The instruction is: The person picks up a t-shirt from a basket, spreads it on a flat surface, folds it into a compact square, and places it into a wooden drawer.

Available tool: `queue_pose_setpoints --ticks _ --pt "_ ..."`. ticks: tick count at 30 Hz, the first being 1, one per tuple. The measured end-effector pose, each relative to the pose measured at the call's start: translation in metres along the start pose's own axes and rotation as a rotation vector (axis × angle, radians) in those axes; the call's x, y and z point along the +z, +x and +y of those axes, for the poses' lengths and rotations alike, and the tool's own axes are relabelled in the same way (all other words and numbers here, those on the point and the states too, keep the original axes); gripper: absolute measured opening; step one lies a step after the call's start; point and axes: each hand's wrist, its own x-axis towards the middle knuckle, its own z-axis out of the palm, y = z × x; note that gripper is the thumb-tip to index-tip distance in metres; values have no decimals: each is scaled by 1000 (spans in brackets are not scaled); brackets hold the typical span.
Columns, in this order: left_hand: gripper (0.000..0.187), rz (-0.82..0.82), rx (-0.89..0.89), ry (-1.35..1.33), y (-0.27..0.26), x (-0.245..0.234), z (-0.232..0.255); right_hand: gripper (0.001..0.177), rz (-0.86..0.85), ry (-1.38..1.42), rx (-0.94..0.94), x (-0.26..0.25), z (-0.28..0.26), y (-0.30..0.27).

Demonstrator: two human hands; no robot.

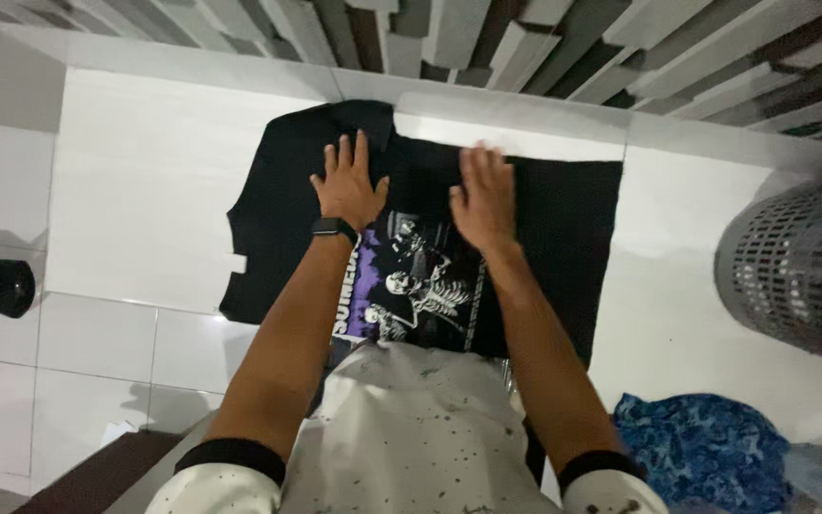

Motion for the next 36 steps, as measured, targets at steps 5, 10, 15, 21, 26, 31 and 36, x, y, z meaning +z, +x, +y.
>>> queue_pose_setpoints --ticks 5,10,15,21,26,31,36 --pt "89 -223 -157 147 17 -19 1 64 -25 -193 120 -14 57 -10" --pt "84 -177 -267 115 46 -34 -20 58 126 -206 257 -50 168 -31" --pt "84 27 -238 63 68 -22 -39 46 163 -239 70 -73 201 -31" --pt "85 140 -234 102 88 -16 -53 27 153 -182 29 -97 187 -10" --pt "65 153 -211 252 87 -16 -62 19 15 -117 106 -108 181 1" --pt "18 243 -103 177 80 -30 -68 25 73 -57 39 -110 176 -2" --pt "6 382 -6 -221 62 -55 -76 22 202 -238 80 -112 159 -22"
